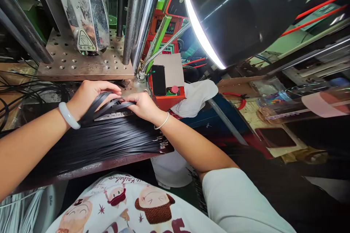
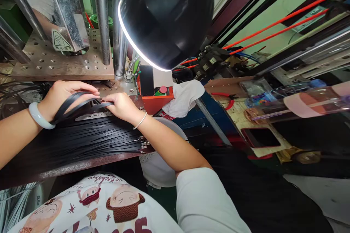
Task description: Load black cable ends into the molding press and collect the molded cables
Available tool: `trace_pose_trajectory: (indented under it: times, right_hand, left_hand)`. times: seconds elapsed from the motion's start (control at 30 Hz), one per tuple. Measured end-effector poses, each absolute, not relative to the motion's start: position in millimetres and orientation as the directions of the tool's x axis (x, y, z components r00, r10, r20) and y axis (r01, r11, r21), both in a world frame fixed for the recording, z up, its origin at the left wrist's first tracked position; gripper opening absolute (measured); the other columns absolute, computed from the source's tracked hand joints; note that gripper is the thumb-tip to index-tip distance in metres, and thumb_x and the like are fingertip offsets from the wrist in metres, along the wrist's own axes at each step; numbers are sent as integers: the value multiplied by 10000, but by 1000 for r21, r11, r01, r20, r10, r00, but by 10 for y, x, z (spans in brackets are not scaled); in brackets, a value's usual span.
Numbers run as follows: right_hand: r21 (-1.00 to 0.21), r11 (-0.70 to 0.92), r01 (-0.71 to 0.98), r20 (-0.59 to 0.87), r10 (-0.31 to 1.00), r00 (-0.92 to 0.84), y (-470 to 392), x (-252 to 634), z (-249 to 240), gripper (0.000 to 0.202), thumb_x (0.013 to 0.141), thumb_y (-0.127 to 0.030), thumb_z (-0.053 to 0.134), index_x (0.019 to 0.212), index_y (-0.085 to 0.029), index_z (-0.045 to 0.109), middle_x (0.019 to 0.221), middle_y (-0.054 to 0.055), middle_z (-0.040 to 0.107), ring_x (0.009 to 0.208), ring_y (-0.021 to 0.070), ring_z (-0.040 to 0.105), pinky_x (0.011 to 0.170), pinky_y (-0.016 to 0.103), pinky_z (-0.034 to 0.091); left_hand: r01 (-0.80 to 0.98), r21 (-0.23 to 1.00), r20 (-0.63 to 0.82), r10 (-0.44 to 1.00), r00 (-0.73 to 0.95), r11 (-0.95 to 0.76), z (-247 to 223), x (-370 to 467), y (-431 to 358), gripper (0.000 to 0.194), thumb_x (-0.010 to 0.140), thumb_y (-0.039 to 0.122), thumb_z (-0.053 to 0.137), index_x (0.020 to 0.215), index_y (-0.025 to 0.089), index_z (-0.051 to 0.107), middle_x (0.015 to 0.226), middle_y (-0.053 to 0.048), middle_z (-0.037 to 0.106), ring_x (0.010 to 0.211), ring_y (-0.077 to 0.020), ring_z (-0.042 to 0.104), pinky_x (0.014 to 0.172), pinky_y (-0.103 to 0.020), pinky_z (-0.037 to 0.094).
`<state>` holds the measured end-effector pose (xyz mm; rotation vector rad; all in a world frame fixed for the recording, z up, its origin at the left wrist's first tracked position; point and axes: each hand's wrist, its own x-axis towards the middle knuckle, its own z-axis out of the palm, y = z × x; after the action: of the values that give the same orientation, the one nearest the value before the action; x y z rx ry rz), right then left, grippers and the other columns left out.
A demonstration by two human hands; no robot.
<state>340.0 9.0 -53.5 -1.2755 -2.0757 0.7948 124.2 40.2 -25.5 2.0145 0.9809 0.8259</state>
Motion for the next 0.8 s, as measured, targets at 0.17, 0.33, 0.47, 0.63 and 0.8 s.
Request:
trace_pose_trajectory:
  times: [0.17,0.33,0.47,0.63,0.8]
  right_hand:
    - [-607,442,660,105,868,-485,69,3337,-471,186,900,-94,630,923,-160,802,976,74,793,937,189,714,859,263,490]
    - [-258,349,901,-8,932,-364,-33,3261,-337,239,898,-83,571,1048,-89,756,1014,177,775,927,281,726,794,327,499]
    - [-101,279,955,-48,957,-285,-139,3289,-291,288,891,-70,515,1086,-87,725,983,212,768,886,313,734,748,349,506]
    - [-217,363,906,-8,928,-373,-139,3420,-407,244,859,-73,556,993,-131,751,941,140,766,888,255,707,793,316,502]
    - [-467,515,719,241,856,-457,-145,3563,-704,255,872,-46,572,978,-150,779,856,73,692,834,177,651,766,267,496]
  left_hand:
    - [373,712,377,772,512,-595,-227,1286,383,247,860,427,705,911,201,791,918,-41,787,823,-176,710,831,-273,563]
    - [458,546,407,699,587,-702,-207,1297,345,302,934,425,556,971,217,772,1000,-43,772,911,-189,690,907,-291,538]
    - [495,451,314,651,691,-742,-275,1321,303,386,956,382,435,956,178,763,969,-87,749,881,-208,678,846,-306,537]
    - [439,457,384,617,687,-774,-262,1308,260,347,974,333,433,988,183,746,1014,-70,750,925,-191,683,890,-275,530]
    - [493,398,393,629,671,-774,-184,1227,171,336,959,239,403,1011,186,730,1077,-78,744,985,-207,688,895,-293,526]
